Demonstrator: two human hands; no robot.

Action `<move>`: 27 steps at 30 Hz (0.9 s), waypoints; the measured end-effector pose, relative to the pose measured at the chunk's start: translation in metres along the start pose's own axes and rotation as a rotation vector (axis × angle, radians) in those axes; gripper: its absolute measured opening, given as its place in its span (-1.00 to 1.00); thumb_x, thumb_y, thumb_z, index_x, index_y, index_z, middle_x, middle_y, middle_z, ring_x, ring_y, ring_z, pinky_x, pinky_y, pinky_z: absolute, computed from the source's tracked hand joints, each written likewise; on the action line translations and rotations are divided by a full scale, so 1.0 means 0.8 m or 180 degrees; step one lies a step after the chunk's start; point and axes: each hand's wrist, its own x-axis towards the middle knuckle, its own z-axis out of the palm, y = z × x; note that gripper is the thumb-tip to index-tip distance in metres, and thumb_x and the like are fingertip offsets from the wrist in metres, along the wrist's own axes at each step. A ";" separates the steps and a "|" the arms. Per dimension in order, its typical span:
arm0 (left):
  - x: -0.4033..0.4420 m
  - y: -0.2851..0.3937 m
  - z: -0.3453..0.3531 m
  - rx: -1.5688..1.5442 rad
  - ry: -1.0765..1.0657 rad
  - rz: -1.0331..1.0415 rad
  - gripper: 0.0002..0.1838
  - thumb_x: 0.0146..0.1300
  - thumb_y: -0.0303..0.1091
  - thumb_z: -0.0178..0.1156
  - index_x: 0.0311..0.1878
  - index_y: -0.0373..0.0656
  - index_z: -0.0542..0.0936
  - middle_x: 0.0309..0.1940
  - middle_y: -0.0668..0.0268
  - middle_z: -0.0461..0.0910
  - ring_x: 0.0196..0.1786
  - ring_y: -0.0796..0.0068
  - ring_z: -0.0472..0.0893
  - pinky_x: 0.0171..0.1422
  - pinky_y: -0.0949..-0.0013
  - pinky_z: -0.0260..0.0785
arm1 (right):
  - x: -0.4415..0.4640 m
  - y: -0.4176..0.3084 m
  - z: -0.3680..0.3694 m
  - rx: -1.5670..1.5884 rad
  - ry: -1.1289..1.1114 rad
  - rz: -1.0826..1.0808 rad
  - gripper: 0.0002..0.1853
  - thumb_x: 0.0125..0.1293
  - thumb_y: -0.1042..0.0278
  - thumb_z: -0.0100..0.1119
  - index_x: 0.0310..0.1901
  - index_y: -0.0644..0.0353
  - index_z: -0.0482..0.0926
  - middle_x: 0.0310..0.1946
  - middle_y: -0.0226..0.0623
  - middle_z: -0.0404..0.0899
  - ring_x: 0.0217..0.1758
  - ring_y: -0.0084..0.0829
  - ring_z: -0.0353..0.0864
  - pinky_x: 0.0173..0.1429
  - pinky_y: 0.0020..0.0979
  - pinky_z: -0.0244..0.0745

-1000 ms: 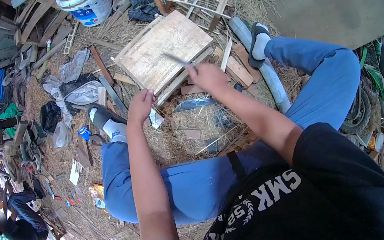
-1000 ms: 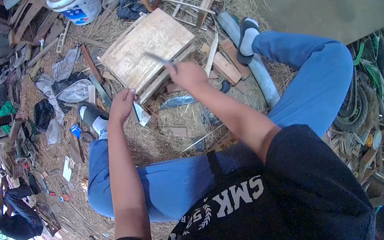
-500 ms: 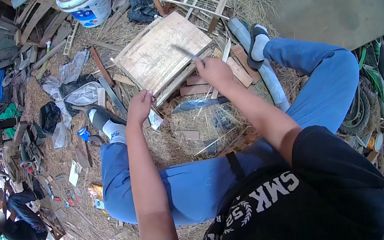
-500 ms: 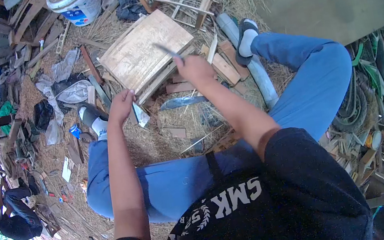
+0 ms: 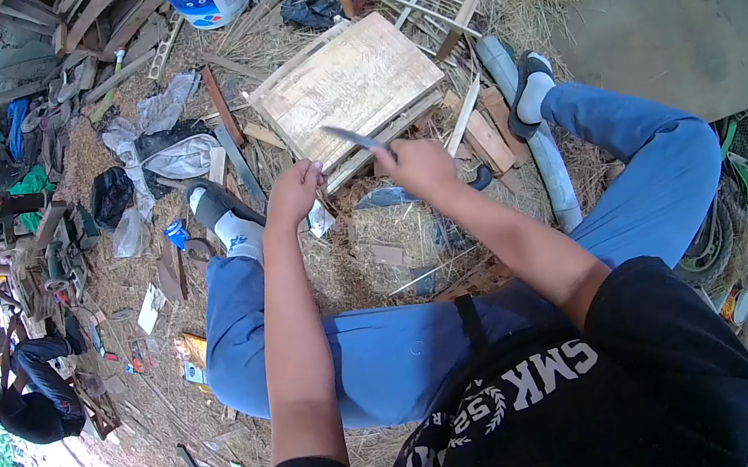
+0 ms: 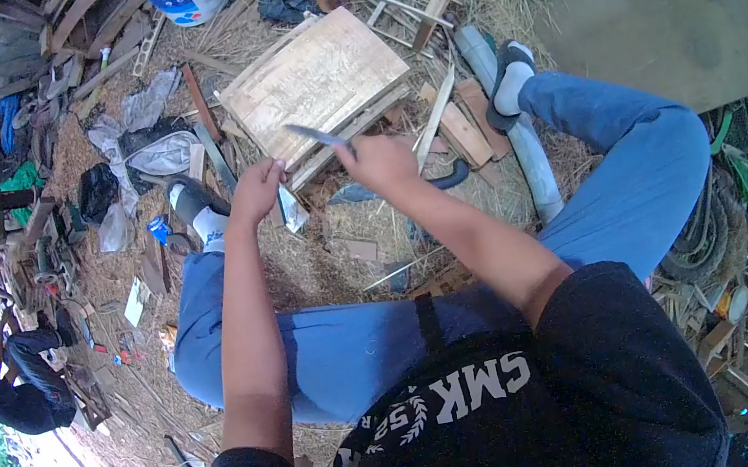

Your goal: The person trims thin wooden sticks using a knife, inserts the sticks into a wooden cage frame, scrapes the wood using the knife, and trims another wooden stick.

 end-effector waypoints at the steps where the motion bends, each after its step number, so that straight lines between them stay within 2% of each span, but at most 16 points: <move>1: 0.001 -0.002 0.002 -0.0101 0.0029 0.0023 -0.55 0.55 -0.07 0.08 -0.30 -0.28 0.62 -0.39 0.09 0.68 -0.25 0.16 0.69 -0.04 0.17 0.47 | -0.002 -0.006 0.007 -0.0062 0.0021 -0.0206 -0.33 0.52 -0.32 -0.13 -0.24 0.16 0.74 -0.35 0.03 0.74 -0.22 0.10 0.76 -0.07 0.04 0.65; 7: 0.003 -0.007 0.006 -0.0151 0.0114 0.0092 -0.55 0.55 -0.07 0.08 -0.32 -0.27 0.62 -0.40 0.10 0.68 -0.28 0.18 0.68 -0.07 0.18 0.47 | 0.009 -0.012 0.002 -0.0205 0.0007 -0.0209 -0.34 0.50 -0.33 -0.09 -0.29 0.13 0.78 -0.38 -0.02 0.75 -0.24 0.08 0.77 -0.09 0.07 0.63; 10: 0.001 -0.003 0.006 -0.0191 0.0126 0.0129 -0.55 0.54 -0.07 0.09 -0.33 -0.27 0.62 -0.41 0.11 0.68 -0.28 0.18 0.68 -0.07 0.18 0.47 | 0.009 -0.006 0.002 -0.0109 0.0254 0.0031 -0.34 0.49 -0.33 -0.10 -0.27 0.12 0.78 -0.36 -0.01 0.76 -0.23 0.07 0.78 -0.09 0.07 0.64; 13: 0.002 -0.004 0.005 -0.0271 0.0067 0.0065 -0.56 0.53 -0.06 0.11 -0.32 -0.27 0.62 -0.41 0.11 0.67 -0.28 0.17 0.67 -0.07 0.19 0.47 | 0.003 -0.007 -0.007 -0.0299 -0.0029 -0.0216 -0.36 0.49 -0.32 -0.06 -0.20 0.14 0.76 -0.34 0.00 0.75 -0.20 0.06 0.77 -0.07 0.05 0.64; 15: 0.003 -0.010 0.012 -0.0362 0.0198 0.0093 -0.56 0.52 -0.06 0.14 -0.32 -0.28 0.62 -0.40 0.10 0.67 -0.27 0.20 0.67 -0.07 0.19 0.47 | 0.010 -0.002 -0.022 0.0065 0.0076 0.0395 -0.35 0.51 -0.32 -0.11 -0.21 0.11 0.78 -0.32 0.02 0.76 -0.20 0.05 0.79 -0.08 0.08 0.64; 19: 0.004 -0.006 0.009 -0.0142 0.0229 0.0132 -0.56 0.51 -0.06 0.16 -0.32 -0.30 0.61 -0.40 0.12 0.68 -0.27 0.24 0.68 -0.07 0.20 0.47 | 0.009 -0.006 -0.010 -0.0006 0.0016 0.0128 -0.36 0.51 -0.30 -0.11 -0.21 0.12 0.78 -0.32 0.00 0.77 -0.20 0.04 0.78 -0.09 0.05 0.65; 21: -0.002 -0.002 0.004 -0.0206 0.0120 -0.0011 -0.58 0.49 -0.04 0.15 -0.29 -0.25 0.62 -0.35 0.07 0.72 -0.23 0.00 0.71 -0.08 0.10 0.49 | 0.002 -0.011 -0.009 -0.0442 -0.0062 -0.0196 -0.37 0.51 -0.29 -0.10 -0.21 0.11 0.78 -0.32 -0.04 0.77 -0.20 0.03 0.79 -0.09 0.02 0.66; 25: 0.001 -0.008 0.013 -0.0221 0.0352 0.0103 -0.60 0.48 -0.06 0.17 -0.28 -0.25 0.64 -0.36 0.09 0.72 -0.25 0.05 0.72 -0.09 0.12 0.50 | 0.017 -0.011 -0.010 -0.0028 0.0147 0.0241 -0.37 0.51 -0.29 -0.10 -0.20 0.12 0.77 -0.31 -0.06 0.77 -0.20 0.02 0.79 -0.08 0.01 0.66; 27: 0.003 -0.008 0.010 -0.0359 0.0210 0.0029 -0.60 0.47 -0.06 0.18 -0.28 -0.26 0.64 -0.36 0.05 0.71 -0.24 0.03 0.71 -0.09 0.11 0.49 | 0.006 -0.021 -0.002 -0.0264 0.0002 -0.0003 -0.37 0.52 -0.29 -0.11 -0.21 0.12 0.77 -0.30 -0.05 0.77 -0.20 0.01 0.79 -0.08 0.01 0.66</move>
